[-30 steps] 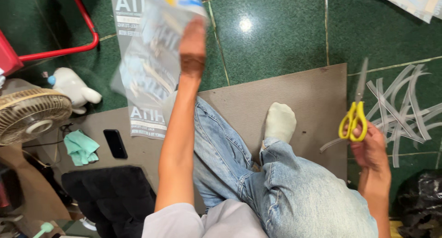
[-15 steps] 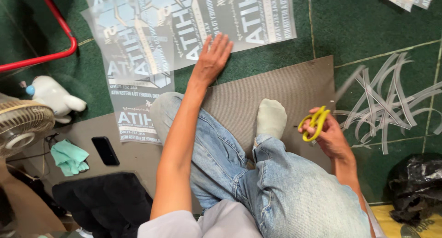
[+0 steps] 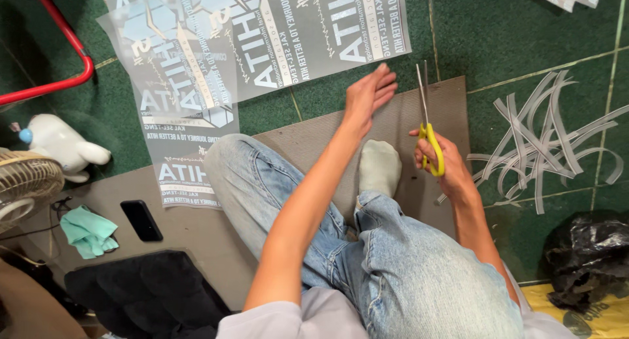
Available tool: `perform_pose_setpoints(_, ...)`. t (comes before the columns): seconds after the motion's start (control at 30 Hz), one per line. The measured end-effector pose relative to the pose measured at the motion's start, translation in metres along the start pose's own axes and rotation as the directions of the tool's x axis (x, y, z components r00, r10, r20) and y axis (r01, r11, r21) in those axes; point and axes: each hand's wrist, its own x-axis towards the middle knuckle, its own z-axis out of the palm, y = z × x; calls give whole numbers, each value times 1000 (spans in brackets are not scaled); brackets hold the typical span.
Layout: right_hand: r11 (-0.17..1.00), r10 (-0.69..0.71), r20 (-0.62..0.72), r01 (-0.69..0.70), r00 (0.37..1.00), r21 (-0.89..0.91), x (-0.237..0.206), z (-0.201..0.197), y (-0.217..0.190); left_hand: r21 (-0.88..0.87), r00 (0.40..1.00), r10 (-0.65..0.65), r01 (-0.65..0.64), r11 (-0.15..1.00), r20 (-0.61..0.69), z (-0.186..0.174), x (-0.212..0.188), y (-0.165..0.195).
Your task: The person sits on the floor and uses scissors to trim excess material from printed poster sheets one at a time, placing trimmed sheets aside and discarding cut strips. They pick up each new sheet, cut along its edges, and set the finished sheet on a pile.
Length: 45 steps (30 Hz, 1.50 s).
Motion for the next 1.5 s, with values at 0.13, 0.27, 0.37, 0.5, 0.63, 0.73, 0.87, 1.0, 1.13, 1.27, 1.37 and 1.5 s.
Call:
perform_pose_setpoints(0.13, 998, -7, -13, 6, 1000, -67, 8, 1, -6, -240, 995, -73, 55, 969, -65, 16, 32, -3)
perform_pose_setpoints(0.27, 997, -21, -33, 18, 999, -79, 17, 2, -6, -212, 989, -71, 42, 976, -131, 21, 36, -3)
perform_pose_setpoints(0.37, 987, -8, -79, -4, 997, -159, 21, 2, -11, -199, 986, -60, 28, 980, -156, 27, 35, -5)
perform_pose_setpoints(0.5, 989, 59, -75, -68, 995, -128, 27, 3, -19, -189, 977, -56, 16, 982, -205, 36, 37, -7)
perform_pose_setpoints(0.63, 990, 61, -44, -66, 997, -126, 39, 5, -27, -179, 973, -49, 8, 984, -225, 37, 34, -8)
perform_pose_setpoints(0.73, 991, 17, -15, -18, 1000, -135, 45, 5, -30, -224, 986, -29, -8, 975, -162, 39, 34, -5)
perform_pose_setpoints(0.87, 989, -58, 22, 60, 998, -133, 50, 5, -31, -256, 995, -4, -21, 966, -96, 41, 40, 2)
perform_pose_setpoints(1.0, 988, -61, 12, 63, 998, -144, 51, 5, -30, -246, 994, -4, -22, 969, -105, 39, 39, 1)
perform_pose_setpoints(1.13, 987, -70, 8, 71, 997, -141, 54, 7, -29, -251, 997, 5, -25, 968, -81, 36, 37, -1)
perform_pose_setpoints(1.27, 987, -69, 2, 69, 998, -142, 58, 9, -30, -236, 996, -11, -11, 972, -89, 34, 34, -4)
perform_pose_setpoints(1.37, 986, -79, -13, 76, 997, -146, 60, 11, -30, -245, 996, -12, -11, 970, -91, 34, 32, -7)
perform_pose_setpoints(1.5, 984, -88, -19, 84, 996, -160, 62, 13, -31, -249, 996, -7, -15, 968, -89, 33, 31, -9)
